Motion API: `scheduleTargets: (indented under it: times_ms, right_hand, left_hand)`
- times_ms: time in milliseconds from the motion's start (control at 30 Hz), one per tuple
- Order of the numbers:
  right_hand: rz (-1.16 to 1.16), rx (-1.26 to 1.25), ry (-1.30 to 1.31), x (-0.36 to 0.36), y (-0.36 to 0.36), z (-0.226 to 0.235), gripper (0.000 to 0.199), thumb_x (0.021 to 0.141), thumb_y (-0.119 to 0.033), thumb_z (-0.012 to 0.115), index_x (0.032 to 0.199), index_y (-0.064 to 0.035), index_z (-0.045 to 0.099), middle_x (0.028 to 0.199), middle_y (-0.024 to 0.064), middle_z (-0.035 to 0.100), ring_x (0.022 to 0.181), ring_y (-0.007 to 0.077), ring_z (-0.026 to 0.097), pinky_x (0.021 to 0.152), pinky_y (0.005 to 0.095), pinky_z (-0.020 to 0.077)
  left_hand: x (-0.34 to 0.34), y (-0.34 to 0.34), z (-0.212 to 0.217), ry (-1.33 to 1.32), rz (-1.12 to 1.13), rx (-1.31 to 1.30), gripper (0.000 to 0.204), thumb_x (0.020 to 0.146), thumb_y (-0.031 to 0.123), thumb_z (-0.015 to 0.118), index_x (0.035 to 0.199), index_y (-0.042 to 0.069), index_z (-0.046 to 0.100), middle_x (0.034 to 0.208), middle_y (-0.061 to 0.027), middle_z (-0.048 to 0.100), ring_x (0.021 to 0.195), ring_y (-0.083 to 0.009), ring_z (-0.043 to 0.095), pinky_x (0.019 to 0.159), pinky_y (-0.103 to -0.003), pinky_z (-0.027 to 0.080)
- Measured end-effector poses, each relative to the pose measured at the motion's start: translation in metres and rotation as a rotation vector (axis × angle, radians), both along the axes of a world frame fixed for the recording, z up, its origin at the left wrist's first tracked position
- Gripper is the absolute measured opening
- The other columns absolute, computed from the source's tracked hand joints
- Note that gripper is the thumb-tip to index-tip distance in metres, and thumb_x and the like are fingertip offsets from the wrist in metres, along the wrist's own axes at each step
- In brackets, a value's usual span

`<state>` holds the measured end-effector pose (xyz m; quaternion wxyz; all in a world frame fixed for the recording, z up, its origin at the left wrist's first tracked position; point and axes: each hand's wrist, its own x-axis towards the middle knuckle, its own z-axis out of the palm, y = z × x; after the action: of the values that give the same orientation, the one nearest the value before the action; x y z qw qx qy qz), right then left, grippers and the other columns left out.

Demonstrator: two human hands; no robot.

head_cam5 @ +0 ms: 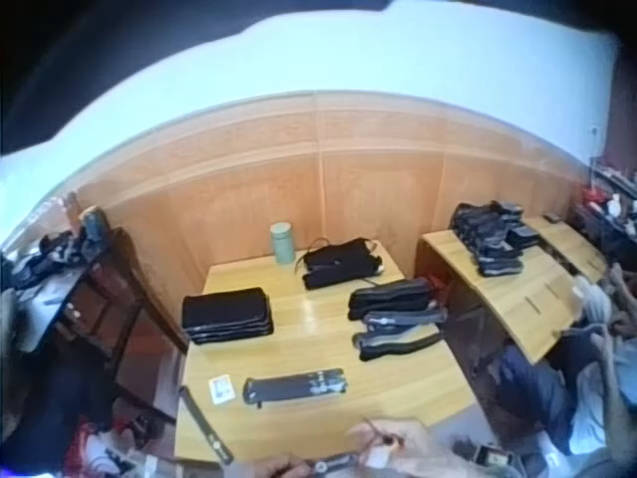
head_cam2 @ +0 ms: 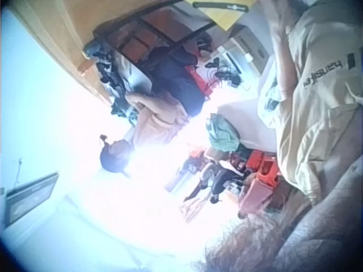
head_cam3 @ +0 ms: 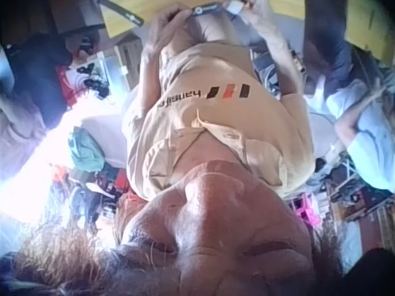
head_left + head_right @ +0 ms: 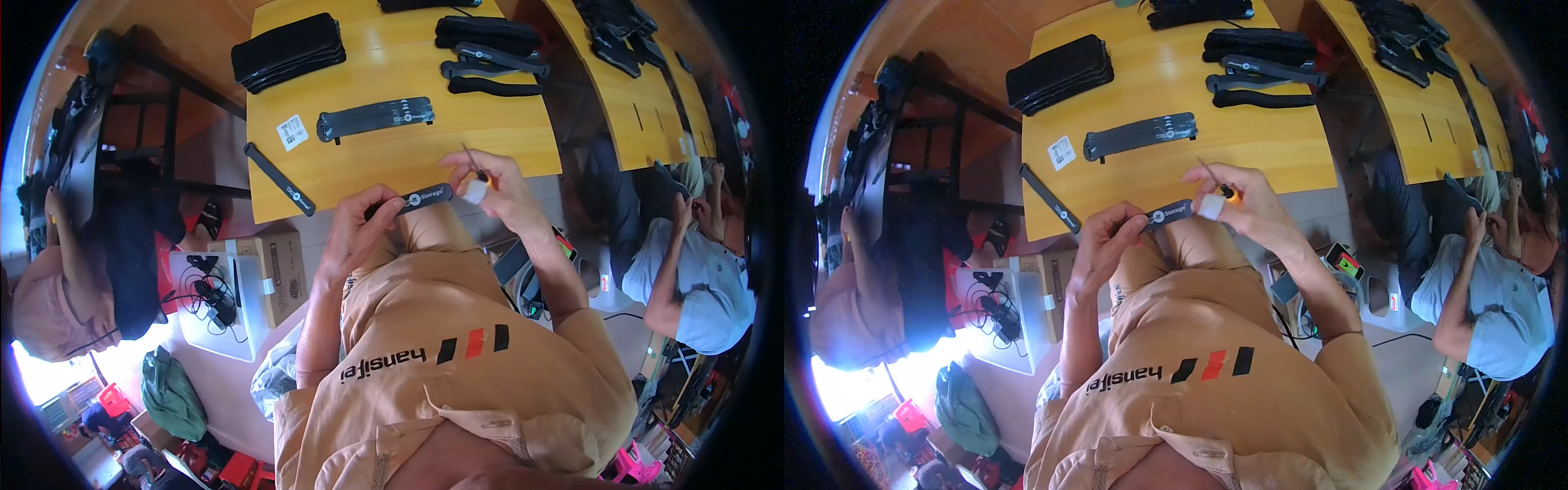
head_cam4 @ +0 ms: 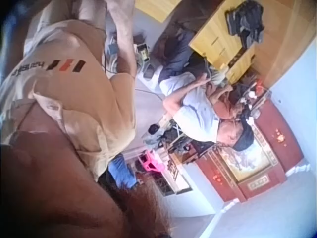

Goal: Using a screwdriver to remove screws from black plastic straps in a manufacturing setting.

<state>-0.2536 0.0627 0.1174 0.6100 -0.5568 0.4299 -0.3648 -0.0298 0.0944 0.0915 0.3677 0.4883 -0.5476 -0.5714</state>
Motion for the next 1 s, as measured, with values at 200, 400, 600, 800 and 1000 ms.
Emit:
scheduleTargets:
  times_ms: [200,400,600,800,1000]
  right_hand:
    - [-0.058,0.054,0.064,0.009,0.000,-0.024,0.009,0.073,-0.002,0.064,0.083,-0.0011,0.064,0.060,-0.0016,0.055,0.044,0.0002,0.036,0.040,0.0151,0.0256]
    - [-0.169,0.114,0.142,-0.008,-0.013,-0.040,0.009,0.074,-0.007,0.065,0.081,-0.0023,0.066,0.060,-0.0024,0.055,0.047,0.0025,0.041,0.039,0.0172,0.0290]
    - [-0.225,0.142,0.124,0.004,-0.033,-0.057,0.007,0.075,-0.005,0.064,0.081,-0.0015,0.063,0.058,-0.0007,0.054,0.039,0.0008,0.034,0.036,0.0158,0.0226]
    - [-0.230,0.219,0.007,0.009,-0.065,-0.073,0.008,0.077,-0.006,0.063,0.083,-0.0017,0.063,0.060,-0.0011,0.055,0.039,0.0010,0.036,0.036,0.0160,0.0247]
    - [-0.281,0.156,0.112,0.019,-0.091,-0.092,0.007,0.077,-0.006,0.063,0.083,-0.0024,0.064,0.058,-0.0034,0.051,0.042,0.0007,0.036,0.038,0.0161,0.0264]
  left_hand:
    - [0.011,-0.005,0.000,-0.161,-0.106,-0.052,0.013,0.082,0.010,0.059,0.084,-0.003,0.058,0.066,-0.0017,0.053,0.063,-0.0065,0.048,0.058,-0.021,0.040]
    - [0.063,-0.010,0.001,-0.222,-0.077,0.092,0.013,0.081,0.007,0.060,0.087,-0.005,0.058,0.068,-0.0026,0.054,0.067,-0.0078,0.050,0.061,-0.022,0.042]
    - [0.074,-0.032,-0.030,-0.031,0.129,0.178,0.010,0.085,0.008,0.055,0.088,0.000,0.060,0.069,-0.0026,0.058,0.062,-0.0085,0.055,0.059,-0.020,0.044]
    - [0.072,-0.064,-0.052,0.044,0.324,0.191,0.010,0.083,0.006,0.058,0.090,0.000,0.060,0.069,-0.0029,0.058,0.058,-0.0083,0.056,0.054,-0.019,0.047]
    - [0.075,-0.088,-0.078,-0.010,0.420,0.122,0.012,0.083,0.009,0.060,0.090,-0.001,0.060,0.066,-0.0006,0.055,0.057,-0.0053,0.050,0.052,-0.017,0.042]
